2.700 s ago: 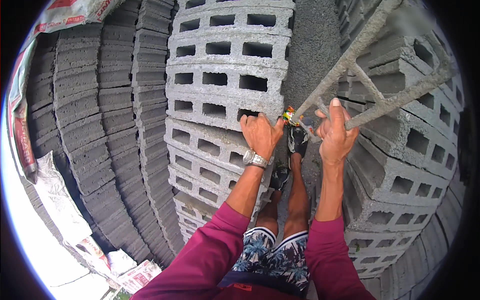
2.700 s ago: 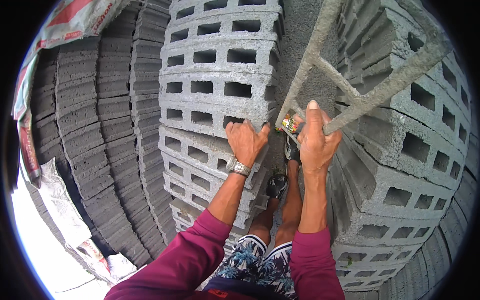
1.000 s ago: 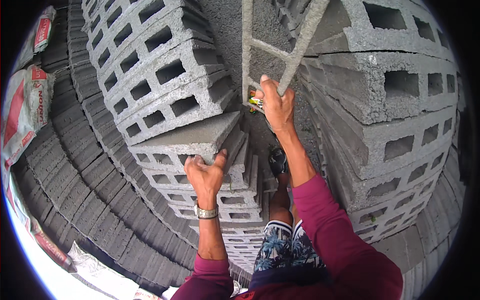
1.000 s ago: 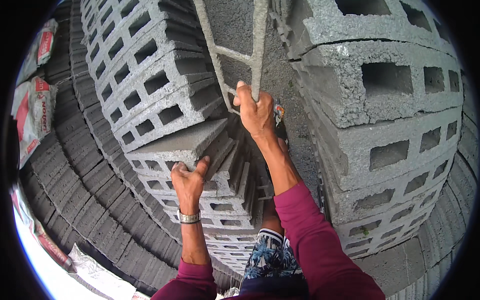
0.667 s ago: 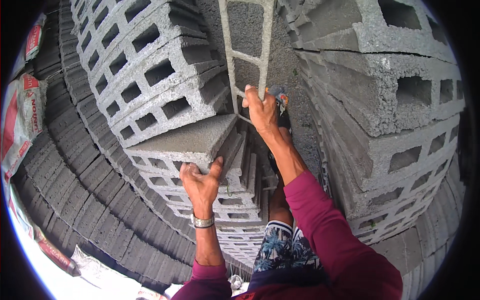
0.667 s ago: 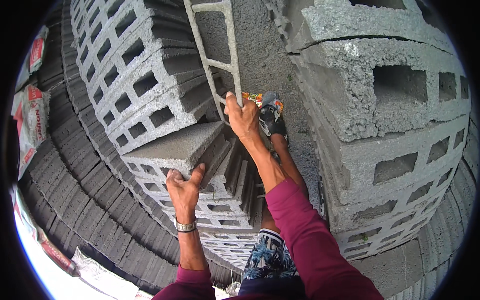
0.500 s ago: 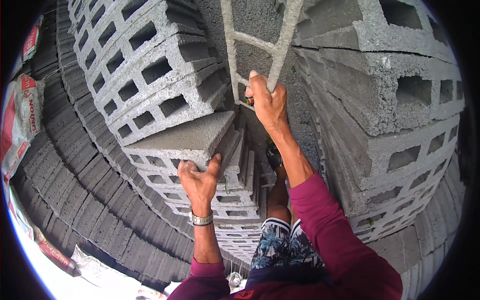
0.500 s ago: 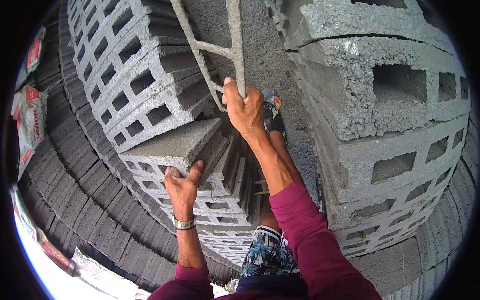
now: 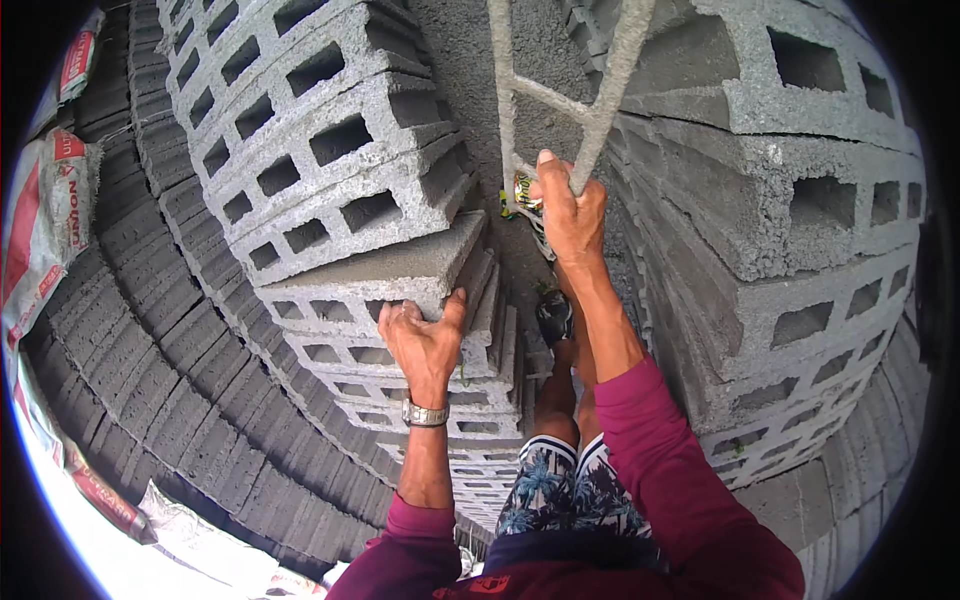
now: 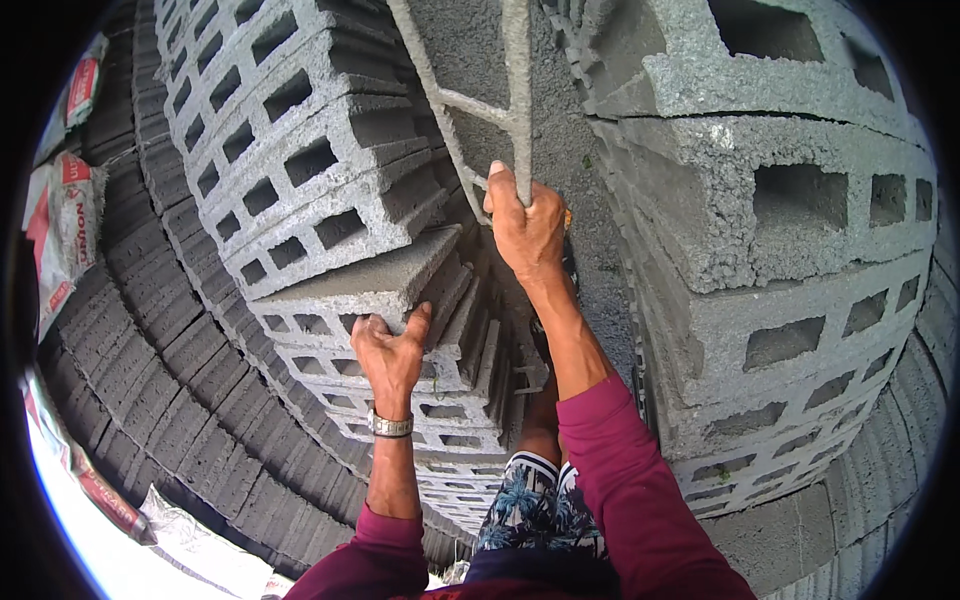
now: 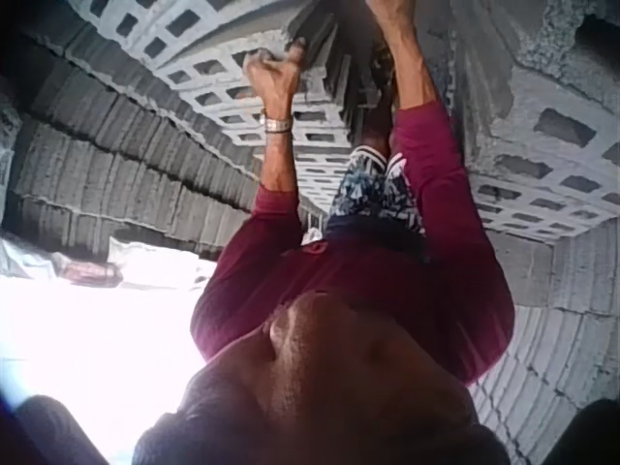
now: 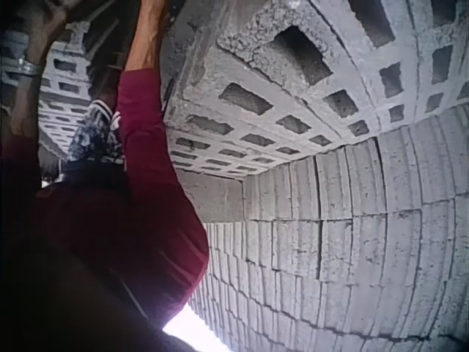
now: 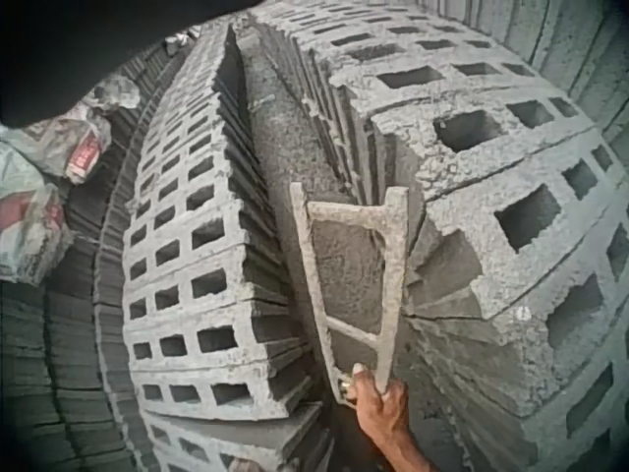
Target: The person picks up concrete blocks from one stack and places them onto another stack by hand while holding a metal frame in one hand.
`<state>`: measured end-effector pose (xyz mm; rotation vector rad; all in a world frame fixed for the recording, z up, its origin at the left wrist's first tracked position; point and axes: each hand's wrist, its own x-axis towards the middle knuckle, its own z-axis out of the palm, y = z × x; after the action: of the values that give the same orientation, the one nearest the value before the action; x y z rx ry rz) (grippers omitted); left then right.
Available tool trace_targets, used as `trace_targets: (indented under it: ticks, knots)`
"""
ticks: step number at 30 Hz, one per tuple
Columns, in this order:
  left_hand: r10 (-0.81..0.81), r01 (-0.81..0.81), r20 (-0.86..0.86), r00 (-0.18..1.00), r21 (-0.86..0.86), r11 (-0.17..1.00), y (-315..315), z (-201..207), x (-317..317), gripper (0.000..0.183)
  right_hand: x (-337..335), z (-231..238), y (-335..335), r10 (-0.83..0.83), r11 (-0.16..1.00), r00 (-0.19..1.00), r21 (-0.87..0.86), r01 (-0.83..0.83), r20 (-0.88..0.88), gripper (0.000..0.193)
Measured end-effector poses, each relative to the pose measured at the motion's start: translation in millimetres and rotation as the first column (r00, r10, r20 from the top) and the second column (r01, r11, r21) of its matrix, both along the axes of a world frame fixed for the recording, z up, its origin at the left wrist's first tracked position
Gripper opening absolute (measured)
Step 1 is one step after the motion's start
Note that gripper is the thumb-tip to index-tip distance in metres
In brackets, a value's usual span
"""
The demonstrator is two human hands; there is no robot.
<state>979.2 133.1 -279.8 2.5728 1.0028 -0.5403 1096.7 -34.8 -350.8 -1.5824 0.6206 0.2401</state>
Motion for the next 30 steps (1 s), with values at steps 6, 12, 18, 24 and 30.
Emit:
trace_targets:
  ticks: [6,12,18,24,30]
  knots:
    - [-0.16,0.175,0.143,0.977,-0.102,0.979,1.1,16.8,35.6,0.049,-1.8,7.3,-17.6,-0.04,0.998,0.993,-0.061,0.033,-0.108,0.046]
    - [-0.41,0.332,0.325,0.852,0.272,0.903,5.0,1.0,98.2,0.05,6.8,14.1,-4.1,-0.06,0.998,0.987,-0.031,0.056,-0.147,0.045]
    - [-0.091,0.069,0.07,0.993,0.27,0.96,4.8,-55.3,116.4,0.061,5.2,5.2,-6.0,-0.072,0.997,0.976,-0.002,0.073,-0.208,0.047]
    - [-0.096,0.08,0.159,0.983,0.102,0.992,2.3,-34.5,87.2,0.062,14.1,-6.3,-11.0,-0.077,0.997,0.988,-0.043,0.072,-0.136,0.047]
    - [-0.033,0.02,0.182,0.983,0.075,0.997,11.5,-31.6,83.3,0.065,55.2,7.9,13.0,-0.013,1.0,1.0,0.012,0.012,0.028,0.048]
